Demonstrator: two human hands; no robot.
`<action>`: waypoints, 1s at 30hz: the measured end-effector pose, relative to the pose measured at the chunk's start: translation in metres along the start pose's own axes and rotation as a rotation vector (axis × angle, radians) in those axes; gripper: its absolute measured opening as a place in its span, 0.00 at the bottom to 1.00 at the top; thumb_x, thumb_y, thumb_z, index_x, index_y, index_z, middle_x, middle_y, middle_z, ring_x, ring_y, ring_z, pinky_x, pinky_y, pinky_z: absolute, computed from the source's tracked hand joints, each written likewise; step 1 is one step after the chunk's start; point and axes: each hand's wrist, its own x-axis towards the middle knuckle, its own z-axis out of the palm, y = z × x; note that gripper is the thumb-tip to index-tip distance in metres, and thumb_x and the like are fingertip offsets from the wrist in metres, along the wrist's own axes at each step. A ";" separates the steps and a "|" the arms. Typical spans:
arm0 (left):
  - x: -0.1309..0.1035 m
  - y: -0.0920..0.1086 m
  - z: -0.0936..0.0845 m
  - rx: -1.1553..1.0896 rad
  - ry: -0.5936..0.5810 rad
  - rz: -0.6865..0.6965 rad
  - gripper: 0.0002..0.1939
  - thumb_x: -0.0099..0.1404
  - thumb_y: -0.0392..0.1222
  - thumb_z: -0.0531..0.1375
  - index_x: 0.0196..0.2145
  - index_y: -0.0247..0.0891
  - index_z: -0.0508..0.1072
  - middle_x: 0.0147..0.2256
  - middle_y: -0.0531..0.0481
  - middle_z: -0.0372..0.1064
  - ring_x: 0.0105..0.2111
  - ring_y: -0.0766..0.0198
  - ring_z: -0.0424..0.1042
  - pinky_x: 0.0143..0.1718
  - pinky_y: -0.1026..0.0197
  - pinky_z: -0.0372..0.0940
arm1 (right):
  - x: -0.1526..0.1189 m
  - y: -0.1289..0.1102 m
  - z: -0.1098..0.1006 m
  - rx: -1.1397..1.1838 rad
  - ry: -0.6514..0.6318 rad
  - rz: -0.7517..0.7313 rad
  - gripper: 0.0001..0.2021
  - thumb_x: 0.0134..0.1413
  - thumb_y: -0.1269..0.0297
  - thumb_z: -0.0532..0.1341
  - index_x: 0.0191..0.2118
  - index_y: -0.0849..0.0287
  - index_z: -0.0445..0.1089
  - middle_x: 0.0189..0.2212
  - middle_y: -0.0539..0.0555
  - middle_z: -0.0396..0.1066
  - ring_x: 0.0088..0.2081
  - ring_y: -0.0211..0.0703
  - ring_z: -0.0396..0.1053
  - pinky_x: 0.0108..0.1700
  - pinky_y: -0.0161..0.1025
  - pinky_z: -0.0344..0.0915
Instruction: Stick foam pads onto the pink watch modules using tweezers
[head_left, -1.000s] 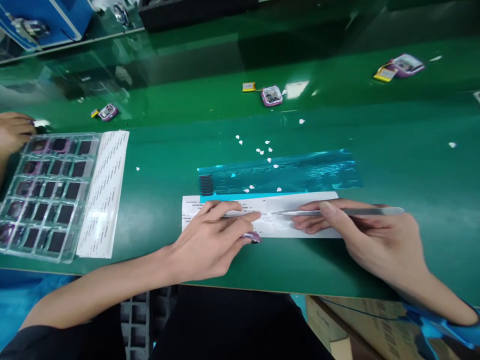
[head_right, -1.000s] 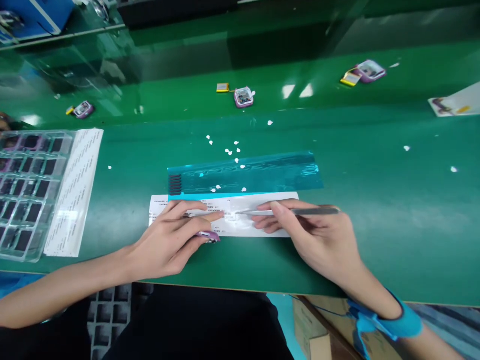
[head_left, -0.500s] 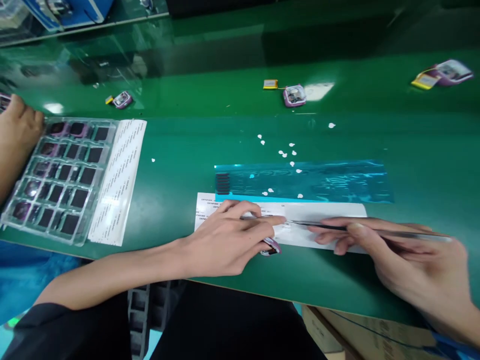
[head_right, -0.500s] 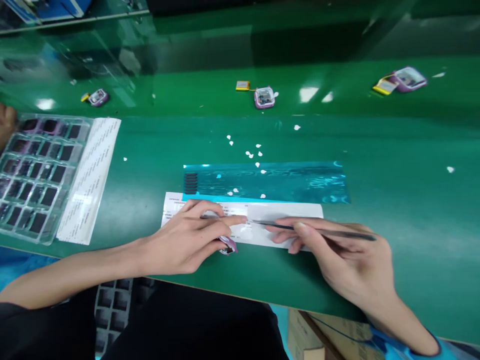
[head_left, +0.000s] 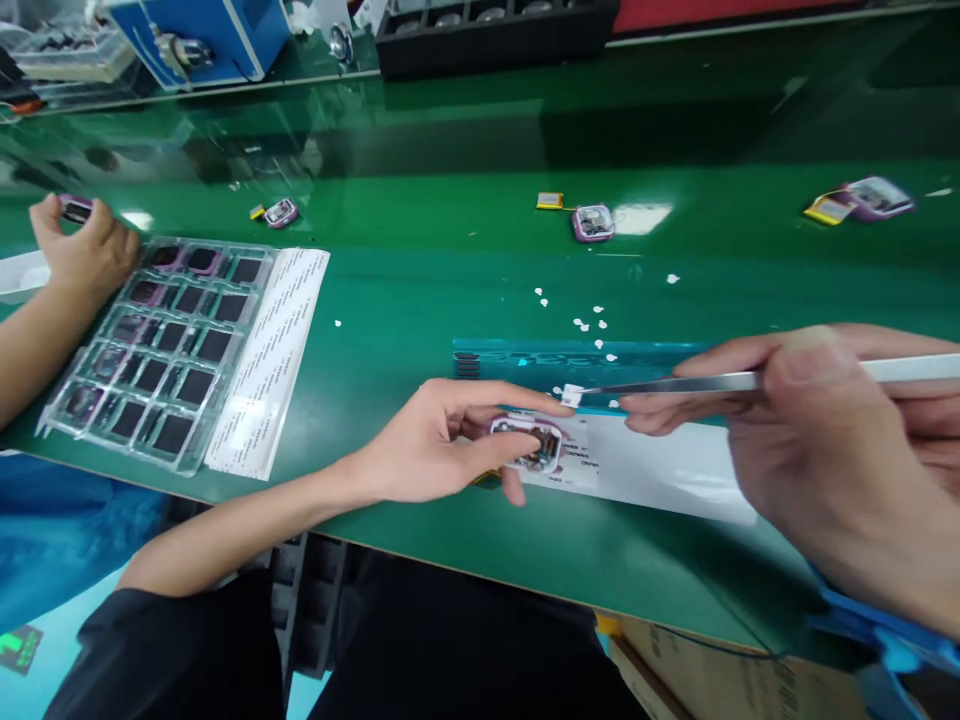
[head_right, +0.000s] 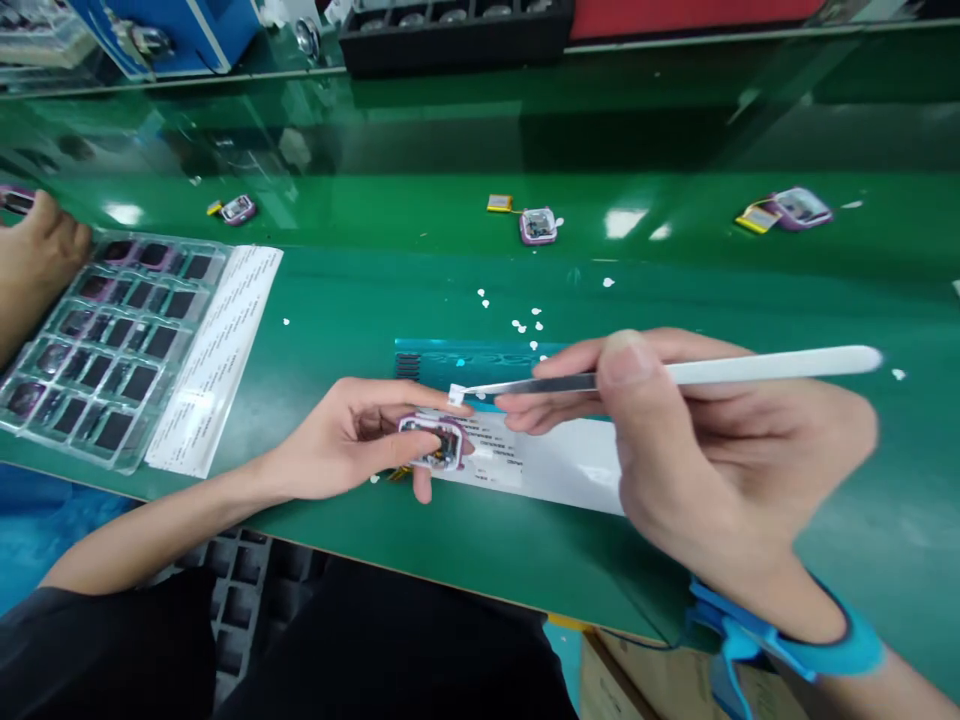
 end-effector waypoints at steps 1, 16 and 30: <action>0.001 0.002 -0.001 -0.042 0.010 -0.026 0.16 0.72 0.36 0.65 0.55 0.33 0.79 0.36 0.44 0.84 0.31 0.58 0.85 0.30 0.63 0.75 | -0.001 0.000 0.006 0.056 0.000 -0.010 0.16 0.66 0.48 0.69 0.31 0.51 0.81 0.26 0.52 0.80 0.25 0.49 0.79 0.29 0.47 0.80; -0.003 -0.004 0.004 -0.061 0.005 -0.077 0.29 0.67 0.35 0.68 0.65 0.29 0.73 0.41 0.38 0.85 0.43 0.49 0.87 0.48 0.51 0.81 | -0.014 0.013 0.015 -0.021 -0.154 -0.179 0.20 0.71 0.63 0.63 0.25 0.49 0.80 0.28 0.50 0.81 0.24 0.42 0.78 0.24 0.37 0.77; -0.003 -0.006 0.004 0.033 0.054 -0.097 0.20 0.73 0.35 0.59 0.60 0.29 0.77 0.36 0.40 0.85 0.34 0.51 0.86 0.29 0.58 0.73 | -0.017 0.018 0.005 -0.094 -0.231 -0.270 0.15 0.64 0.69 0.65 0.27 0.46 0.81 0.31 0.46 0.83 0.24 0.43 0.79 0.25 0.37 0.77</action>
